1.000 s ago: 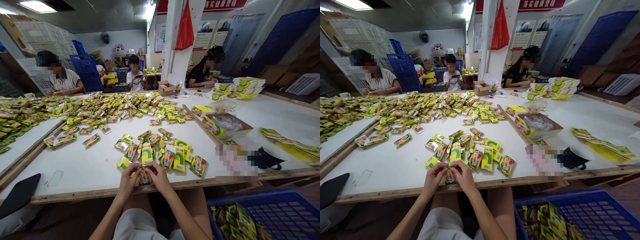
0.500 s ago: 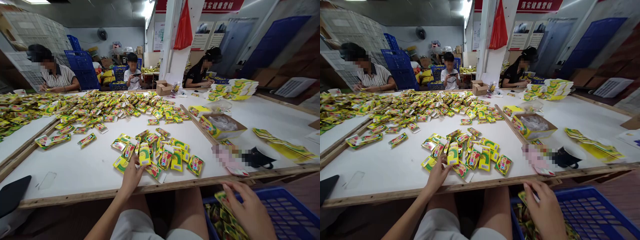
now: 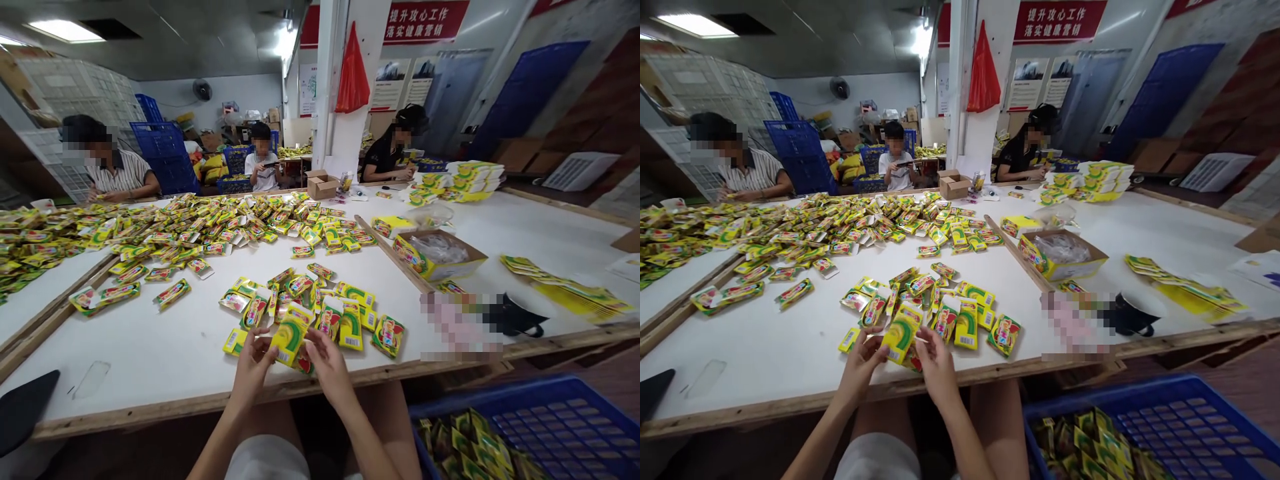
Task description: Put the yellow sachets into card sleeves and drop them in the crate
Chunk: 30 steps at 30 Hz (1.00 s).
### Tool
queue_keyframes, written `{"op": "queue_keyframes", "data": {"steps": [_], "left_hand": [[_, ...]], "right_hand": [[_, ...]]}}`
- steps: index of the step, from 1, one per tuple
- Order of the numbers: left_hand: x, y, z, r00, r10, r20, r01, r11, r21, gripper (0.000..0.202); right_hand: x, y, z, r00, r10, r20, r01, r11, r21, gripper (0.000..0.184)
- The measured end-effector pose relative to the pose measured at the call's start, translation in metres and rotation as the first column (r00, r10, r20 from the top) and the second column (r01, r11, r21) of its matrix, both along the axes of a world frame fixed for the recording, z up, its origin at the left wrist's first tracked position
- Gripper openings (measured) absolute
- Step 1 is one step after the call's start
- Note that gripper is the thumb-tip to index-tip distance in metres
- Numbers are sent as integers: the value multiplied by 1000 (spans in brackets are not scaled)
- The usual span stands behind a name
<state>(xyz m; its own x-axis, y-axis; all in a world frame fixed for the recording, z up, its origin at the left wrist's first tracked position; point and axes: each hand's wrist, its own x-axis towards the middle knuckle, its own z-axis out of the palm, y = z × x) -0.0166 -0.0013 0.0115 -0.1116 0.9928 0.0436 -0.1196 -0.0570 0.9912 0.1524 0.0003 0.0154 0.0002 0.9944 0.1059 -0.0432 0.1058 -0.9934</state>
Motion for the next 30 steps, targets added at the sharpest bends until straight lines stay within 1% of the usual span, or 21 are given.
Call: {"op": "queue_keyframes", "data": {"steps": [2,3,5,6,8,10,12,13,15,16,18,19,20,21,23,24,25,26,28,29,30], "left_hand": [[-3,-3,-2,998,36,44,-35,999,-24,43],[-4,-3,-2,996,71,46,-70,997,-27,43],[-7,0,-3,988,153,35,-152,988,-16,42],[-9,2,-3,982,188,33,-188,982,-9,42],[-15,6,-1,968,247,48,-247,969,-9,43],[-21,8,2,953,284,101,-281,959,-43,45],[-26,7,5,937,292,193,-275,955,-107,46],[-29,5,6,926,284,248,-254,956,-144,46],[-32,1,9,898,251,361,-188,962,-200,44],[-32,-1,10,881,229,414,-150,965,-217,42],[-30,-6,12,842,178,510,-63,970,-235,36],[-27,-7,13,821,147,551,-12,971,-240,32],[-23,-9,13,802,108,587,47,969,-243,27],[-18,-9,13,785,64,616,112,963,-243,22],[-6,-10,13,753,-26,658,247,937,-245,18],[1,-10,12,736,-68,673,310,918,-247,17],[6,-9,11,721,-104,685,368,895,-251,16],[11,-8,9,712,-135,690,416,872,-259,17],[17,-5,6,727,-166,667,453,845,-285,21],[18,-3,4,760,-159,630,427,853,-299,25],[17,-2,3,808,-137,572,367,878,-308,30]], "right_hand": [[-17,11,-3,995,91,-43,-90,996,19,41],[-22,14,-5,992,126,-27,-125,992,20,40],[-28,16,-7,985,149,88,-151,988,14,42],[-29,15,-8,972,140,190,-147,989,22,45],[-27,12,-8,893,94,439,-143,986,81,53],[-23,8,-7,762,41,647,-174,974,144,57],[-18,6,-3,658,28,753,-225,961,160,53],[-15,6,0,632,29,775,-245,955,164,49],[-8,11,11,619,-6,786,-252,946,206,42],[-4,14,19,623,-63,780,-218,943,250,40],[5,24,34,636,-231,736,-78,930,360,39],[8,28,41,653,-299,696,-7,916,400,38],[10,31,47,692,-320,647,35,910,413,37],[9,32,51,756,-283,590,35,918,396,36],[3,31,53,903,-58,426,-81,950,301,40],[-2,29,51,946,78,316,-160,956,245,42],[-9,26,48,961,190,199,-228,955,191,44],[-14,24,43,962,260,88,-271,952,145,44],[-23,21,32,955,288,-70,-282,956,77,41],[-24,21,27,960,258,-108,-253,966,57,40],[-24,21,22,970,213,-120,-209,977,48,38]]}}
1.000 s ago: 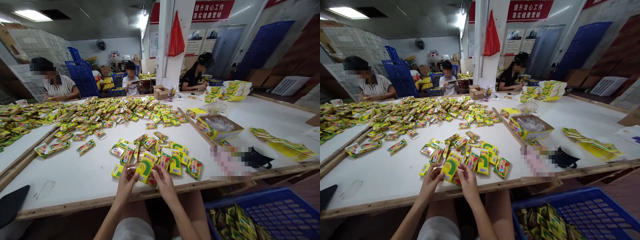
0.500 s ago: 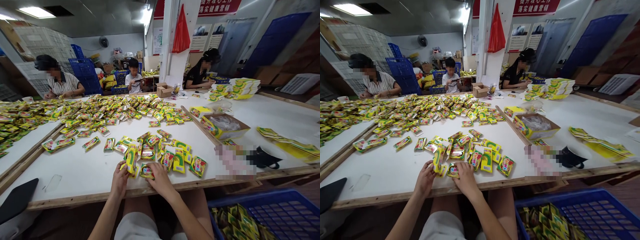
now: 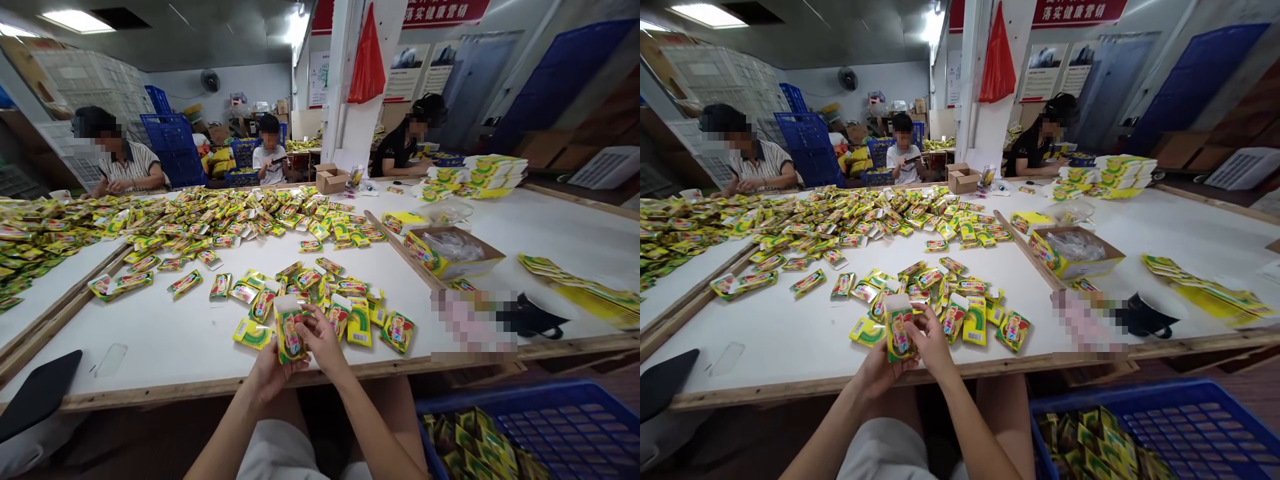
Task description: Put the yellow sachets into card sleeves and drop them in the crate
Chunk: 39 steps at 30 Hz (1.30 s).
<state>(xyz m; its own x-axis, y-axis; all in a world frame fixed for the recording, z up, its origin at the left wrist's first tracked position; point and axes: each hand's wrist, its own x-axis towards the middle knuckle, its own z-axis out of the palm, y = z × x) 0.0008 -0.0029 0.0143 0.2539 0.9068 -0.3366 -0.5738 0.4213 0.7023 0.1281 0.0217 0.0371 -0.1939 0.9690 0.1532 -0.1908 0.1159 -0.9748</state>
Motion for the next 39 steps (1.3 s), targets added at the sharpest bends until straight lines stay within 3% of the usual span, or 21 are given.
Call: {"op": "queue_keyframes", "data": {"steps": [2,4,6,8,11,18,24,28,35,39], "left_hand": [[-3,3,-2,974,155,-168,-136,984,118,39],[-7,3,-2,905,290,-310,-193,932,308,47],[-9,0,-3,843,344,-413,-128,875,467,56],[-10,-3,-3,798,350,-491,-45,847,530,58],[-9,-7,-5,763,347,-545,-10,850,527,54],[-18,0,-8,766,275,-581,41,881,472,38],[-23,11,-5,775,339,-533,-23,858,512,24],[-20,14,-3,802,380,-460,-80,833,548,29],[-17,12,1,677,429,-597,13,805,593,19],[-16,13,6,666,437,-605,-4,813,583,22]], "right_hand": [[3,0,-9,995,-97,31,97,995,17,36],[7,-1,-15,985,-142,102,138,989,47,34],[9,-5,-21,978,-136,157,127,989,69,35],[8,-9,-25,976,-120,184,106,991,85,37],[5,-12,-28,968,-109,226,86,990,107,39],[11,-2,-27,947,-17,320,-6,997,71,23],[14,14,-22,934,-88,345,41,989,142,15],[10,16,-24,962,-102,253,69,988,135,24],[14,7,-16,944,-77,321,7,977,215,15],[11,9,-12,921,-123,370,49,978,203,15]]}}
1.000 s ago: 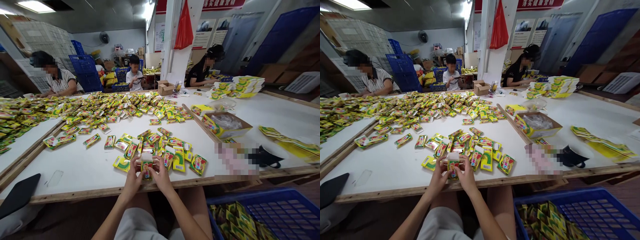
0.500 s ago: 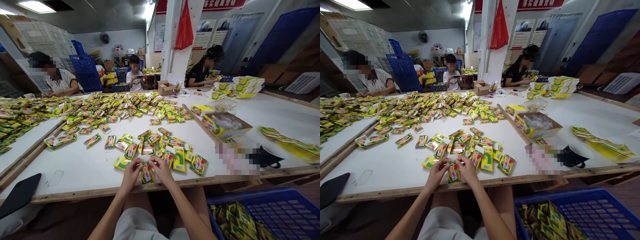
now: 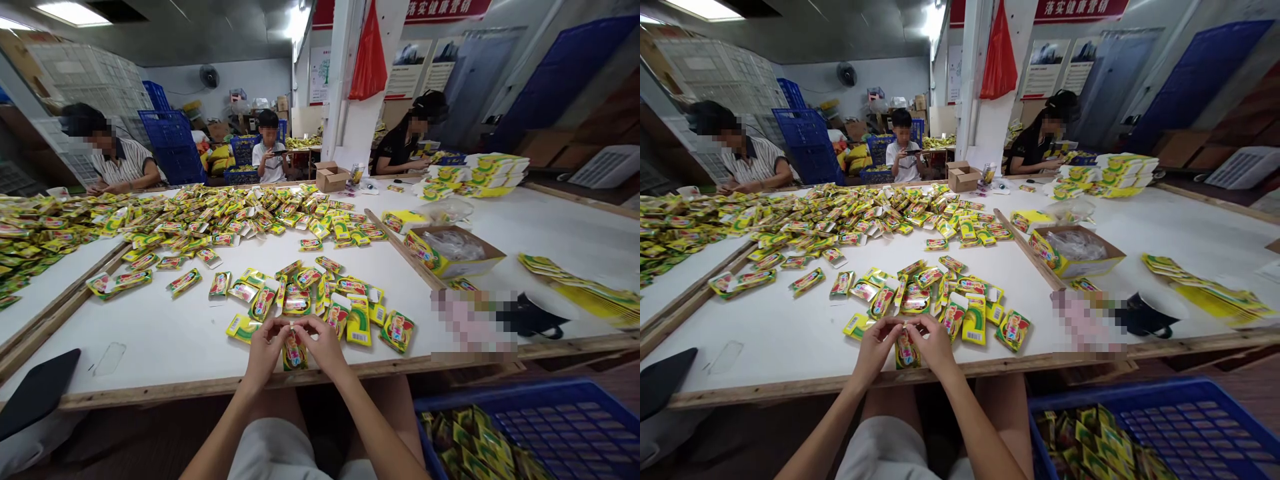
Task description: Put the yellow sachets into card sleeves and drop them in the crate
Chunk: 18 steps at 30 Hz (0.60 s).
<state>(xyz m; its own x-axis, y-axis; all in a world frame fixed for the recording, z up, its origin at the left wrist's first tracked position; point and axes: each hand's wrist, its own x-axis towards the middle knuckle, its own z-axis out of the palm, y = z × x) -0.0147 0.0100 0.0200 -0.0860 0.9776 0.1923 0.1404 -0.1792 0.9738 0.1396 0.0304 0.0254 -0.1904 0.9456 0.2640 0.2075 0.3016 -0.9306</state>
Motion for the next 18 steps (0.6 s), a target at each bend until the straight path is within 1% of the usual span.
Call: {"op": "queue_keyframes", "data": {"steps": [3,5,11,14,18], "left_hand": [[-1,2,1,1000,5,26,-5,1000,-30,23],[-1,4,1,999,1,32,0,999,-42,23],[-2,8,0,996,-33,77,38,997,-66,22],[-3,7,-2,993,-45,110,53,996,-70,21],[-6,1,-9,990,-60,125,70,995,-74,23]], "right_hand": [[-2,4,4,999,-10,38,13,998,-66,14],[-2,8,7,998,5,64,2,994,-108,12],[1,16,15,994,50,95,-35,988,-151,10],[4,17,12,995,78,65,-67,986,-153,12],[7,9,2,996,85,33,-80,989,-124,17]]}}
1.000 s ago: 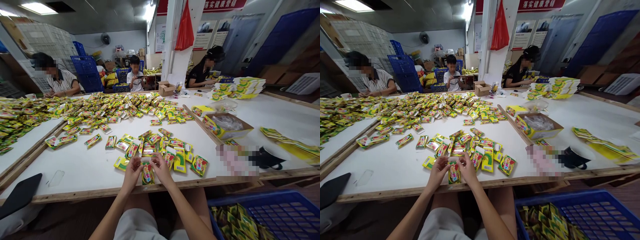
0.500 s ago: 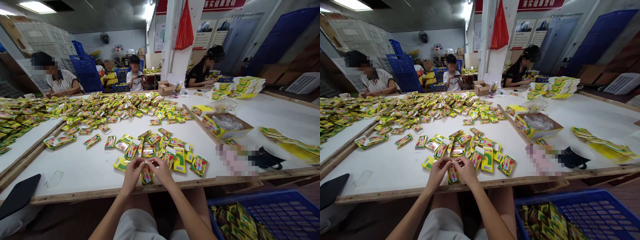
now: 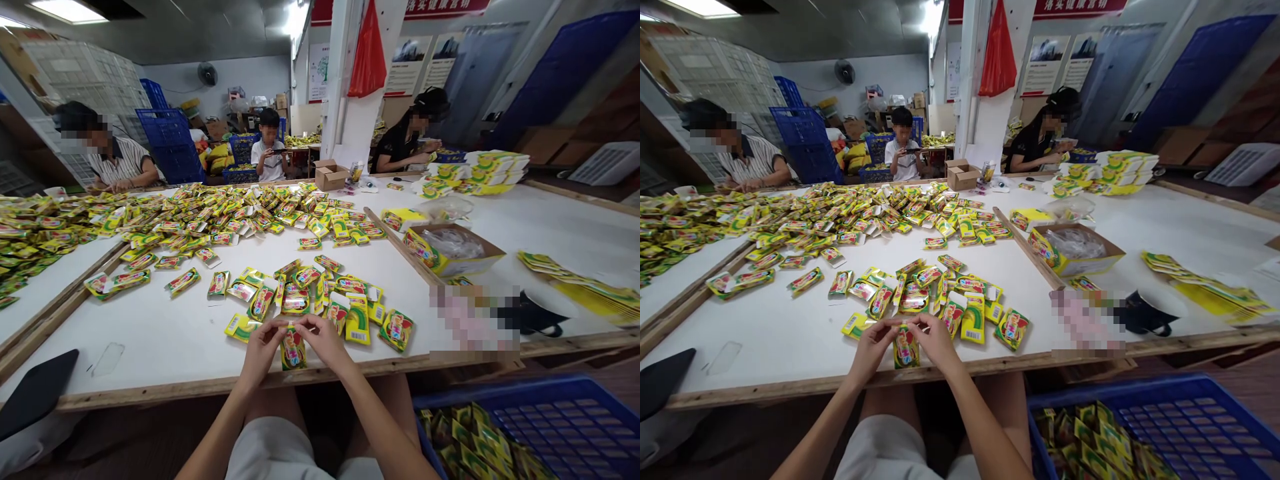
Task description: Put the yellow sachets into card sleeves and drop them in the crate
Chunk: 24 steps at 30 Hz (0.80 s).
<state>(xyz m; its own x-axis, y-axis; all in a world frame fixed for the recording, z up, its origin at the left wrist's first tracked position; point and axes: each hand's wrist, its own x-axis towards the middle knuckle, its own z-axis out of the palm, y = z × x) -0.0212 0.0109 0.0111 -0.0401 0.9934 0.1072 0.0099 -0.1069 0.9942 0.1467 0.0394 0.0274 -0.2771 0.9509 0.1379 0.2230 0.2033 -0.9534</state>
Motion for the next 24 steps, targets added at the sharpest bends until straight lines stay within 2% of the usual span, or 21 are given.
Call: {"op": "queue_keyframes", "data": {"steps": [6,10,18,24], "left_hand": [[2,-8,-4,998,37,-42,-37,999,3,25],[5,-11,-4,994,87,-66,-85,996,29,29],[9,-16,-5,986,79,-149,-70,996,63,24],[10,-17,-6,982,90,-165,-80,995,64,25]], "right_hand": [[2,-14,-12,968,-243,-60,242,970,-25,19],[3,-13,-5,974,-229,3,229,972,-47,21],[7,0,14,961,-214,175,234,967,-97,26],[4,-2,24,923,-259,286,287,956,-59,26]]}}
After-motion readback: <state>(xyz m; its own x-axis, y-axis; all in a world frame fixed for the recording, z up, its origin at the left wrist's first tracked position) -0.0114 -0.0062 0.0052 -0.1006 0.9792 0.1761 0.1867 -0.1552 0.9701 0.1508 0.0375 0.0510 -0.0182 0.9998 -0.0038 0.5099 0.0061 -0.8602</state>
